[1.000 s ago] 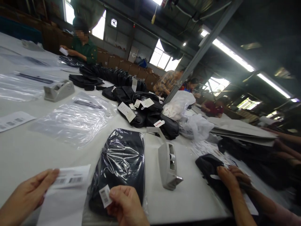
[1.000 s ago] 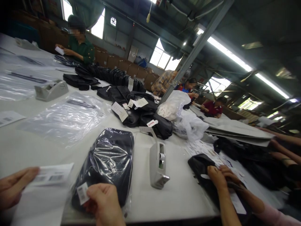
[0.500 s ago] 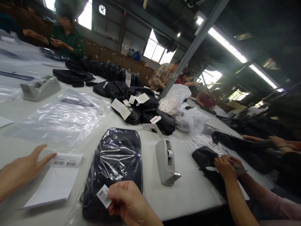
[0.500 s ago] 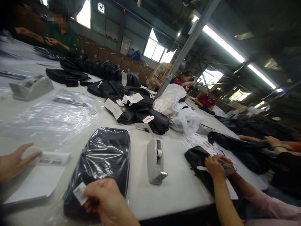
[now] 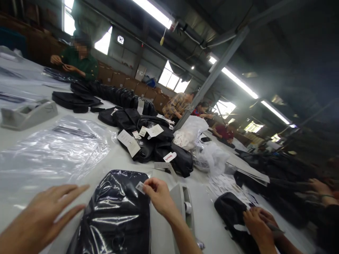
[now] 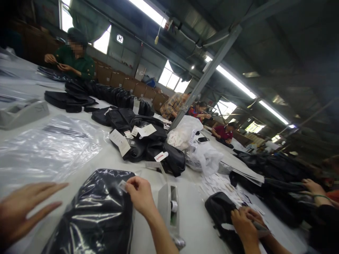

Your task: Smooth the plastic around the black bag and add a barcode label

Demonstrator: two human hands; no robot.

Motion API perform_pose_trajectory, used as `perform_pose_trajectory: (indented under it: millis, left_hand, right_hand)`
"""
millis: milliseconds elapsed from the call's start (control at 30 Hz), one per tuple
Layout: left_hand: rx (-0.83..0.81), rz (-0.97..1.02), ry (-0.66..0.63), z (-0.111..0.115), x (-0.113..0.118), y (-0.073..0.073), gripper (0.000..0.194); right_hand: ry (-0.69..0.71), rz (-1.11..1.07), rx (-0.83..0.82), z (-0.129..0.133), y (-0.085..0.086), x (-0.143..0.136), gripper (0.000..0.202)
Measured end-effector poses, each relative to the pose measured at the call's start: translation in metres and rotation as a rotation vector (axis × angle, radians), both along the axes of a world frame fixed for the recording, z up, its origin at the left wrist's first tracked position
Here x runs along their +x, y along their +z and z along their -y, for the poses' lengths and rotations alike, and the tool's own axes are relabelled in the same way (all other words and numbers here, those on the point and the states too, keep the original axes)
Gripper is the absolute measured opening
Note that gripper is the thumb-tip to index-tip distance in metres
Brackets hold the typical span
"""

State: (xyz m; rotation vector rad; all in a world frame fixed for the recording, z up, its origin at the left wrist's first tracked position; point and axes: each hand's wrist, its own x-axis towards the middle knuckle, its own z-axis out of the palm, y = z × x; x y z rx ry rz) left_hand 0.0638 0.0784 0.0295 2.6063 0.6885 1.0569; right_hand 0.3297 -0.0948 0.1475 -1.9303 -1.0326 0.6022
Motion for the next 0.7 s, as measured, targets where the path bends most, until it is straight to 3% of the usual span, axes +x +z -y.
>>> perform_pose_trajectory:
  millis: [100,200,367,700]
  left_hand:
    - [0.227,-0.036,-0.193,0.041,0.038,-0.003,0.048]
    - [0.429,-0.006,-0.308,0.065,0.062,-0.016,0.054]
    - [0.494,0.017,-0.333,0.062,0.07,-0.036,0.057]
    - [0.48,-0.036,-0.34,0.059,0.069,-0.036,0.066]
  right_hand:
    - [0.079,-0.033,-0.053,-0.029,-0.01,0.015,0.009]
    - [0.16,-0.04,-0.116,-0.054,-0.019,0.024,0.007]
    - [0.264,-0.032,-0.221,-0.077,-0.031,0.036,0.006]
    - [0.316,0.048,-0.301,-0.08,-0.038,0.04,0.01]
